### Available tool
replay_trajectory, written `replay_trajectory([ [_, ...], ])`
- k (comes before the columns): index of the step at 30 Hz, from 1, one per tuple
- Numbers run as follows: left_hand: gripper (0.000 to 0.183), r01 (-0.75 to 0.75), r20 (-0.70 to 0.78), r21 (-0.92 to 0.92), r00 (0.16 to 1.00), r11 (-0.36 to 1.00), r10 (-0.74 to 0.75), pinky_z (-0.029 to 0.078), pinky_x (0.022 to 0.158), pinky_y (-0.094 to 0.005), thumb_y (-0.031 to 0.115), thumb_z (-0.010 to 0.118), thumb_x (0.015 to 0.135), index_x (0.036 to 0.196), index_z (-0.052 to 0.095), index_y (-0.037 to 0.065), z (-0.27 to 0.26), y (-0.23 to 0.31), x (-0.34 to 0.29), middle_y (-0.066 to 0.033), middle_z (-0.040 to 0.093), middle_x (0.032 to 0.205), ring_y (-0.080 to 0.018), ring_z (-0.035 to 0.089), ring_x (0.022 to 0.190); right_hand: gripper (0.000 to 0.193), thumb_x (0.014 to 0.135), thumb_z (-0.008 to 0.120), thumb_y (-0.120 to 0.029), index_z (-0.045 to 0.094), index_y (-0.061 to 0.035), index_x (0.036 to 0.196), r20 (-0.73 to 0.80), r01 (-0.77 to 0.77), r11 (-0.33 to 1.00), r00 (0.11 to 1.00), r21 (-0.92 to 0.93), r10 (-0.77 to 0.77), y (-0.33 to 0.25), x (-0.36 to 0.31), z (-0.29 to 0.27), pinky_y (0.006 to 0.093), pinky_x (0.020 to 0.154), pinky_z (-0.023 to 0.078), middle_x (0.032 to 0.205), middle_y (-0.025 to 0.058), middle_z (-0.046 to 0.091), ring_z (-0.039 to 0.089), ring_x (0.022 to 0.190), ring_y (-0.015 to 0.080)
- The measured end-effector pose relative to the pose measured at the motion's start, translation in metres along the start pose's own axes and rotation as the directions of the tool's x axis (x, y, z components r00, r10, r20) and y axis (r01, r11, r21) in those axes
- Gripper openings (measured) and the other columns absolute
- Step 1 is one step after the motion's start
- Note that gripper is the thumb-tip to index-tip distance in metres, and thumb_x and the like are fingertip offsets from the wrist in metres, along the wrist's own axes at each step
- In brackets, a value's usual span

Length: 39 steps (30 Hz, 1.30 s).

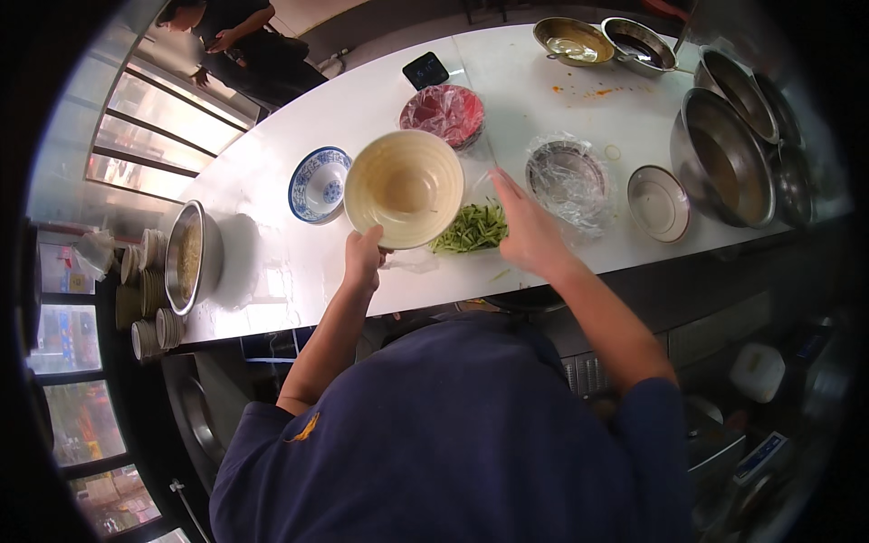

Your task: The person places chopped green vegetables into a bowl, then adds bean sprouts. They use a strainer to lift noodles from a pot of boiling water and transfer them into a bowl of broth. The person repeats the noodle transfer process several times.

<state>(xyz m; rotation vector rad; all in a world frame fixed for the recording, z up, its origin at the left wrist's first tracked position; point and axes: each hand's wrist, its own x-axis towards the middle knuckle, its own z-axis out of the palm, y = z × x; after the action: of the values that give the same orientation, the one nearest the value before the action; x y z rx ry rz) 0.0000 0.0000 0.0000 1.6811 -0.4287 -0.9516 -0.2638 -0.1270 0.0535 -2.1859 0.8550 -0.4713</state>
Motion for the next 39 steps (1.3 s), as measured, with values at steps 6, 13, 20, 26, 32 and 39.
replay_trajectory([
  [6,0.02,0.22,0.082,-0.138,0.974,0.966,-0.211,0.027,0.04,-0.0252,0.015,0.056,0.089,0.083,0.06,-0.004,0.003,-0.031,-0.016,-0.0112,0.058,0.064,-0.0093,0.039,0.044,0.087,0.067,0.044,0.015,0.028,-0.0019,0.151,-0.123,0.038,0.999,0.992,0.013,-0.036,-0.012,-0.054,0.004,0.0379,0.111,0.036,0.157,0.0162,0.03,0.032,0.143,0.0349],
  [13,0.023,0.267,-0.007,-0.11,0.963,0.957,-0.27,0.03,0.041,-0.0291,0.013,0.051,0.086,0.077,0.058,-0.008,0.017,-0.048,-0.013,-0.0157,0.059,0.065,-0.0126,0.04,0.044,0.087,0.067,0.048,0.013,0.031,-0.0041,0.151,-0.101,-0.056,0.995,0.993,0.079,0.064,-0.032,-0.072,-0.01,0.0363,0.109,0.039,0.157,0.0135,0.031,0.033,0.143,0.0333],
  [20,0.029,0.254,-0.008,-0.123,0.966,0.959,-0.257,0.029,0.041,-0.027,0.021,0.055,0.088,0.078,0.058,-0.005,0.025,-0.047,-0.02,-0.0119,0.058,0.066,-0.0112,0.04,0.046,0.088,0.065,0.05,0.01,0.034,-0.0063,0.15,-0.126,-0.017,0.996,0.992,0.09,0.029,-0.036,-0.082,-0.012,0.0373,0.109,0.038,0.155,0.0136,0.036,0.034,0.143,0.0329],
  [26,0.032,0.646,0.232,-0.233,0.763,0.727,-0.603,0.025,0.041,-0.0225,0.037,0.071,0.089,0.083,0.052,0.011,0.031,-0.017,-0.064,0.0025,0.047,0.066,-0.0052,0.035,0.048,0.089,0.068,0.047,0.014,0.031,-0.0083,0.153,-0.14,-0.167,0.949,0.968,0.267,0.21,-0.027,-0.091,-0.017,0.0297,0.085,0.053,0.155,0.0094,0.039,0.057,0.123,0.0253],
  [32,0.03,0.448,0.59,-0.311,0.782,0.838,-0.199,0.024,0.047,-0.0176,0.015,0.073,0.087,0.107,0.05,0.014,0.015,0.061,-0.088,0.0095,0.046,0.073,-0.0012,0.037,0.054,0.093,0.067,0.044,0.015,0.029,-0.0117,0.155,-0.137,-0.168,0.892,0.96,0.419,0.245,-0.04,-0.072,-0.052,0.0272,0.082,0.053,0.157,0.0078,0.035,0.056,0.124,0.0244],
  [39,0.043,-0.172,0.29,-0.42,0.905,0.891,0.311,0.026,0.048,-0.0135,0.006,0.063,0.09,0.128,0.044,0.003,-0.018,0.136,-0.097,0.0038,0.048,0.084,0.0007,0.035,0.057,0.098,0.064,0.041,0.016,0.025,-0.0138,0.156,-0.117,0.093,0.829,0.993,0.551,-0.034,-0.073,-0.033,-0.063,0.0264,0.086,0.05,0.159,0.0096,0.03,0.055,0.125,0.0247],
])
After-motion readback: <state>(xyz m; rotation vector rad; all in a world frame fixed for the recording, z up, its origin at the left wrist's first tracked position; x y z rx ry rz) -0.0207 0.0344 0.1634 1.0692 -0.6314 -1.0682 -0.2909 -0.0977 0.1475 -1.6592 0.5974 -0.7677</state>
